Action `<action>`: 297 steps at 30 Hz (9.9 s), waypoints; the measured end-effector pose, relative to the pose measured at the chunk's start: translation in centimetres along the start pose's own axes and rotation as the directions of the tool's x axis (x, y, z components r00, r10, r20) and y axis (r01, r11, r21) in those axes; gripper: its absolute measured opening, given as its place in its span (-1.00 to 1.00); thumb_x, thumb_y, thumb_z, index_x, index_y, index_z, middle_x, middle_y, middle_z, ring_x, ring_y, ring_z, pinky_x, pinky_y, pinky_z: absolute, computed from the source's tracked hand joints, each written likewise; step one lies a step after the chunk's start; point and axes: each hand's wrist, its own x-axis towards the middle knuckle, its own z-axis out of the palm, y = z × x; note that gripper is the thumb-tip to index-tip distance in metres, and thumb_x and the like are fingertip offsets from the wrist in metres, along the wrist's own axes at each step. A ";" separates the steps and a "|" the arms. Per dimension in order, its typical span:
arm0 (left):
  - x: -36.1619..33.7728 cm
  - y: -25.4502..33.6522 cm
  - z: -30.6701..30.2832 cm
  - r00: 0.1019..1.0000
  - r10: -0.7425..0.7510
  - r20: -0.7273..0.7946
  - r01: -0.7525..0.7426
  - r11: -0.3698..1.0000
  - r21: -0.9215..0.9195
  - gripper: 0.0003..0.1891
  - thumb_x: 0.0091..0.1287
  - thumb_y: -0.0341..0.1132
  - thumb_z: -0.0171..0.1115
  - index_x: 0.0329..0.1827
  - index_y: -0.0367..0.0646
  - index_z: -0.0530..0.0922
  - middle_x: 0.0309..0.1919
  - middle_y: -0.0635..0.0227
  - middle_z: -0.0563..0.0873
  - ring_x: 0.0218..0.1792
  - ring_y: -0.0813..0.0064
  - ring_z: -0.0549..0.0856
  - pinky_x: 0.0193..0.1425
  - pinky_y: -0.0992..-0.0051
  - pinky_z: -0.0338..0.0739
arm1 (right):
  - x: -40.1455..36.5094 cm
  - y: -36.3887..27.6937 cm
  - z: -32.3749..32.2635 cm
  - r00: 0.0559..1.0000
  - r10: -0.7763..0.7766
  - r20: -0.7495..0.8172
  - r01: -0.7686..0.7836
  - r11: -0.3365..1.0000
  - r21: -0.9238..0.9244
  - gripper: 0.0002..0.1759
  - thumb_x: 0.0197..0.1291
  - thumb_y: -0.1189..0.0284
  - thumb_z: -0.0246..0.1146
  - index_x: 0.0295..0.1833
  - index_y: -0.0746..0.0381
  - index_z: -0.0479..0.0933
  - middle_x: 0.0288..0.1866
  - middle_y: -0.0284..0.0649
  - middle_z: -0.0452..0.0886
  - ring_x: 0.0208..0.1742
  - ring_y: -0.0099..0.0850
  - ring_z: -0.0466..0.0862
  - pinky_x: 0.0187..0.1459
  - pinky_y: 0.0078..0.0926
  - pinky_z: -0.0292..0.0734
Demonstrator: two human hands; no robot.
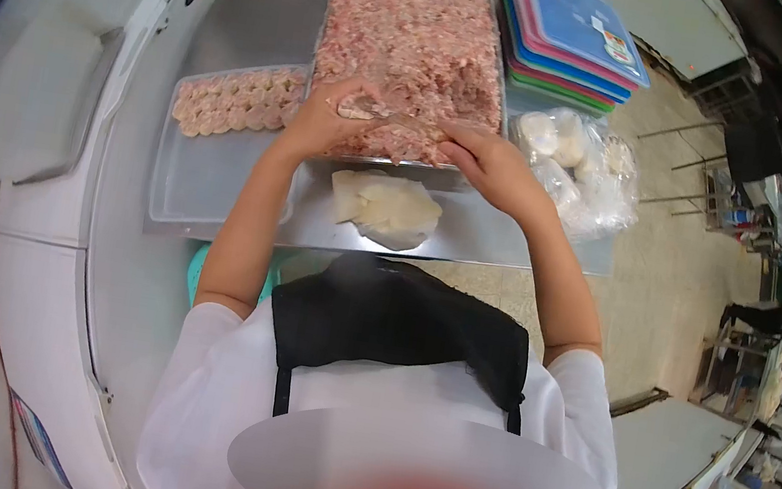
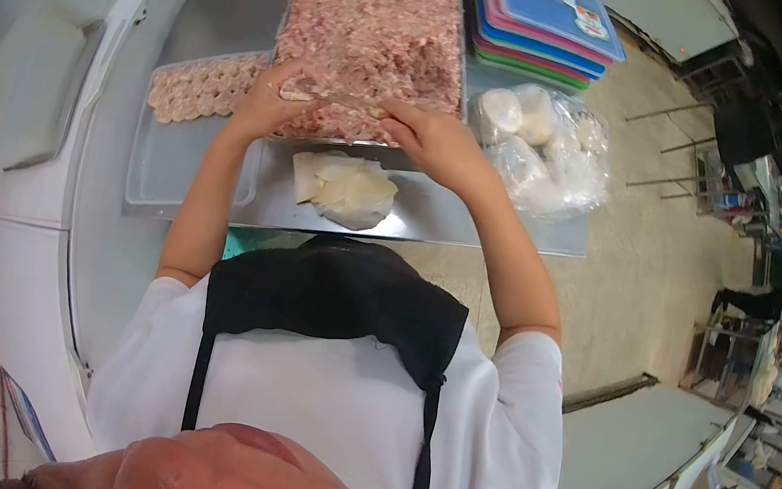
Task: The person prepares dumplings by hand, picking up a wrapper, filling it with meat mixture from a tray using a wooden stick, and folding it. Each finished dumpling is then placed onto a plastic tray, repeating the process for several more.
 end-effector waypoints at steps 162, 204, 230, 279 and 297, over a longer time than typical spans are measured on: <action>-15.8 -5.8 -1.7 0.842 -0.369 -0.394 0.531 0.702 0.475 -0.68 0.17 -0.15 0.32 -0.12 -0.14 0.53 -0.19 0.15 0.63 -0.14 0.06 0.62 -0.06 0.16 0.50 | 1.2 11.3 1.3 0.904 0.359 -0.231 -0.373 0.927 -0.022 -0.63 0.27 0.27 0.23 0.12 0.24 0.57 -0.05 0.02 0.58 -0.02 -0.07 0.58 -0.01 -0.26 0.49; -7.2 -14.1 -1.2 0.775 -0.605 -0.182 0.571 0.794 -0.210 -0.51 0.22 -0.38 0.23 0.25 -0.28 0.50 -0.05 0.18 0.71 -0.08 0.47 0.66 0.03 0.47 0.50 | 3.5 15.7 5.3 0.790 0.530 -0.308 -0.588 0.798 -0.134 -0.60 0.38 0.12 -0.04 -0.14 0.21 0.53 -0.24 0.10 0.65 -0.15 0.09 0.64 -0.12 0.03 0.48; -8.0 -11.1 -1.2 0.844 -0.492 -0.213 0.509 0.860 0.029 -0.61 0.32 -0.26 0.22 0.18 -0.21 0.57 -0.30 0.23 0.71 -0.29 0.50 0.64 -0.11 0.49 0.51 | 2.5 19.3 5.2 0.901 0.324 -0.288 -0.313 0.946 0.085 -0.60 0.40 0.22 -0.04 0.10 0.24 0.55 -0.23 0.08 0.67 -0.18 0.02 0.68 -0.18 -0.18 0.54; -3.5 -2.6 1.0 0.779 -0.605 -0.168 0.211 0.505 -0.837 -0.66 0.44 -0.38 0.11 0.22 -0.32 0.48 0.03 0.23 0.67 0.02 0.40 0.68 0.15 0.38 0.59 | 2.6 4.2 5.7 0.996 0.029 0.082 0.007 0.913 -0.407 -0.75 0.23 0.42 0.11 -0.04 0.30 0.53 -0.27 0.03 0.63 -0.18 0.00 0.64 -0.16 -0.07 0.51; 3.9 2.3 5.1 0.738 -0.674 -0.001 -0.003 -0.002 -1.000 -0.57 0.50 -0.31 -0.15 0.35 -0.37 0.23 0.30 0.00 0.42 0.36 0.10 0.39 0.47 0.00 0.22 | 2.4 3.2 4.0 0.930 0.340 0.143 -0.328 0.587 0.740 -0.60 0.42 0.24 0.12 0.21 0.25 0.52 -0.40 -0.47 0.49 -0.46 -0.70 0.41 -0.50 -0.70 0.24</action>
